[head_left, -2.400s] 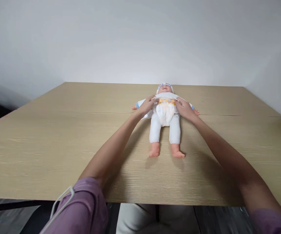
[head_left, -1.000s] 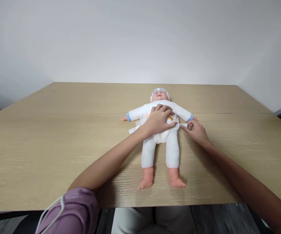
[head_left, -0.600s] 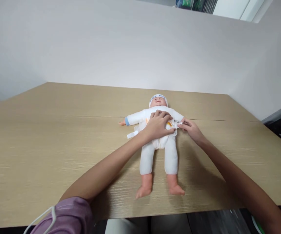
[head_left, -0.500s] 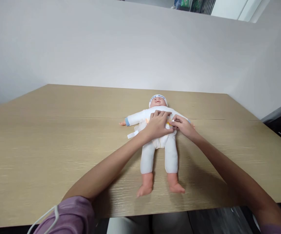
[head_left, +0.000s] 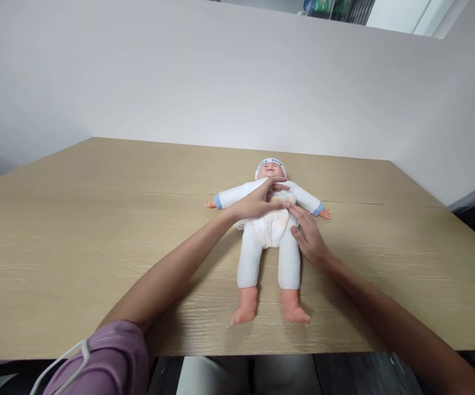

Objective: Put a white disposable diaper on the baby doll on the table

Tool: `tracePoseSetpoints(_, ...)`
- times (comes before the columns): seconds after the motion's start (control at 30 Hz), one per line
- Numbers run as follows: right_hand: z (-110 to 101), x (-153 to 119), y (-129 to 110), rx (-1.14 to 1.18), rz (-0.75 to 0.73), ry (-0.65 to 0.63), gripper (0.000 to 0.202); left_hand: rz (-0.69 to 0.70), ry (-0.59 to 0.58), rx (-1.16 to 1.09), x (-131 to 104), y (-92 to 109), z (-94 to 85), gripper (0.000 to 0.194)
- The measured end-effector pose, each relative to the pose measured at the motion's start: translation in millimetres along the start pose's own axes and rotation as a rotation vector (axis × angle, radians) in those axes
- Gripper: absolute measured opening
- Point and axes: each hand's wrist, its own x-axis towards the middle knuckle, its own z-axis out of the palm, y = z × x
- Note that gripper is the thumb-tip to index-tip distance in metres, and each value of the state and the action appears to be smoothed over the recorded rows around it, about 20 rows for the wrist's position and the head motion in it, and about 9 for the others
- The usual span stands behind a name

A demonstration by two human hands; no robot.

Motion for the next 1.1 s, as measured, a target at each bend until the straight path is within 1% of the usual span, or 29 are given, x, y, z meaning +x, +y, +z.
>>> tracePoseSetpoints(0.07,1,0,3,-0.002,-0.003,0.003,0.056,0.031,0.155,0.027,-12,-10,1.1,0.053)
tracePoseSetpoints(0.1,1,0,4,-0.003,-0.007,-0.002,0.056,0.036,0.247,0.075,-21,-17,1.5,0.050)
tracePoseSetpoints(0.13,1,0,6,-0.005,-0.013,-0.009,0.056,0.035,0.330,0.137,-31,-24,1.0,0.049)
tracePoseSetpoints(0.2,-1,0,10,-0.012,-0.021,-0.014,0.056,0.000,0.434,0.282,-57,-37,-3.9,0.054)
tracePoseSetpoints(0.27,-2,-1,11,-0.028,-0.031,-0.008,0.055,-0.079,0.472,0.418,-82,-48,-14.0,0.055)
tracePoseSetpoints(0.3,-3,0,10,-0.039,-0.036,0.006,0.054,-0.123,0.469,0.473,-93,-52,-20.0,0.052)
tracePoseSetpoints(0.4,-4,8,1,-0.074,-0.050,0.084,0.048,-0.206,0.397,0.628,-111,-56,-35.9,0.036)
tracePoseSetpoints(0.5,-2,31,-18,-0.116,-0.089,0.156,0.043,-0.275,0.291,0.717,-113,-55,-42.6,0.037)
tracePoseSetpoints(0.57,2,51,-32,-0.156,-0.121,0.148,0.035,-0.333,0.245,0.710,-110,-54,-43.5,0.037)
tracePoseSetpoints(0.63,7,72,-42,-0.190,-0.108,0.077,0.023,-0.385,0.204,0.653,-109,-53,-44.9,0.036)
tracePoseSetpoints(0.7,12,90,-48,-0.199,-0.026,-0.033,0.013,-0.429,0.162,0.563,-109,-53,-48.4,0.038)
tracePoseSetpoints(0.73,14,97,-49,-0.193,0.030,-0.084,0.012,-0.450,0.141,0.514,-109,-52,-51.0,0.040)
tracePoseSetpoints(0.83,16,108,-48,-0.146,0.166,-0.173,0.023,-0.477,0.086,0.401,-109,-47,-59.4,0.045)
tracePoseSetpoints(0.9,16,110,-47,-0.122,0.198,-0.176,0.027,-0.471,0.095,0.309,-105,-40,-62.9,0.049)
tracePoseSetpoints(0.97,16,109,-47,-0.128,0.191,-0.178,0.028,-0.449,0.162,0.177,-97,-30,-61.9,0.050)
tracePoseSetpoints(1.03,16,107,-47,-0.156,0.169,-0.198,0.028,-0.426,0.243,0.061,-83,-20,-55.3,0.048)
tracePoseSetpoints(1.1,17,105,-48,-0.177,0.152,-0.227,0.026,-0.412,0.282,0.017,-68,-11,-43.9,0.047)
